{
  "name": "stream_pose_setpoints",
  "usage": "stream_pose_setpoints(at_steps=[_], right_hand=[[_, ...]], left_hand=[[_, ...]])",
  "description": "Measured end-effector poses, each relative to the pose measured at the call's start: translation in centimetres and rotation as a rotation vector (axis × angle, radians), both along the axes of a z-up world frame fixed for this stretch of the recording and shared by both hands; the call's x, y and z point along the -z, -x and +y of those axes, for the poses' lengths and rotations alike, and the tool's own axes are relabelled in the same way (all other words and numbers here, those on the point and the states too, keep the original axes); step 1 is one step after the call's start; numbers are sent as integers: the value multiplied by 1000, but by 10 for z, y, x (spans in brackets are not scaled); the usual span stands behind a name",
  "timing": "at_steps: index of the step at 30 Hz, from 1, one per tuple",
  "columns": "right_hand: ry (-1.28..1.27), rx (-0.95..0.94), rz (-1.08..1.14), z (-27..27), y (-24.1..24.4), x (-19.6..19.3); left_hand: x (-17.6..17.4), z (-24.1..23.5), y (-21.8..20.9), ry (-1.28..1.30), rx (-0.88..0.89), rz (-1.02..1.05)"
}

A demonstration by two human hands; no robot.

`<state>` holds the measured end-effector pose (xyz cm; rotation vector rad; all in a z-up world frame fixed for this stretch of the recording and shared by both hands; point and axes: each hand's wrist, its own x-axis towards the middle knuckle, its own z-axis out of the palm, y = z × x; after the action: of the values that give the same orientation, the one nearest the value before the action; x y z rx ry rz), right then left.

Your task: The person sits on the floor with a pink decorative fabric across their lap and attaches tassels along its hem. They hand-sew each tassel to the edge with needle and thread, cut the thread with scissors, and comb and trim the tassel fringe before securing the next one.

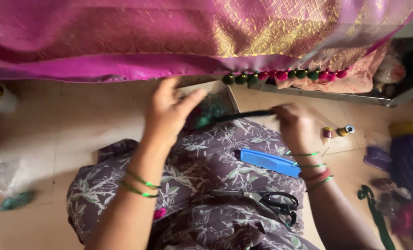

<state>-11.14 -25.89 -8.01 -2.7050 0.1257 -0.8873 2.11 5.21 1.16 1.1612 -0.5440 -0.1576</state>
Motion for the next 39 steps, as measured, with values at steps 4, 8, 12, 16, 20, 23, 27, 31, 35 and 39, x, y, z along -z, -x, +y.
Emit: stream_pose_setpoints(at_steps=[4, 8, 12, 16, 20, 23, 27, 31, 35, 39], right_hand=[[157, 127, -258, -4, 20, -41], [182, 331, -193, -52, 58, -36], [295, 392, -216, -90, 101, -40], [383, 339, -251, -61, 116, -68], [-32, 286, -271, 14, 90, -99], [-563, 151, -265, 72, 64, -113], [-558, -232, -60, 119, 45, -113], [-351, -465, 22, 167, 29, -127], [-515, -556, 92, 187, 7, -113], [-862, -507, 394, 232, -19, -99]], left_hand=[[-20, -25, 2, 78, 209, -84], [-27, -48, -2, -126, 141, 313], [-25, -53, 0, 135, 289, 568], [8, -73, 5, -31, 187, 259], [13, -71, 18, -42, 60, -47], [14, -60, 44, -96, 100, -22], [37, -36, 82, -2, 26, -601], [69, -3, 83, -94, 21, -539], [66, 75, 67, -799, -150, -492], [84, 204, 82, -992, -641, -615]])
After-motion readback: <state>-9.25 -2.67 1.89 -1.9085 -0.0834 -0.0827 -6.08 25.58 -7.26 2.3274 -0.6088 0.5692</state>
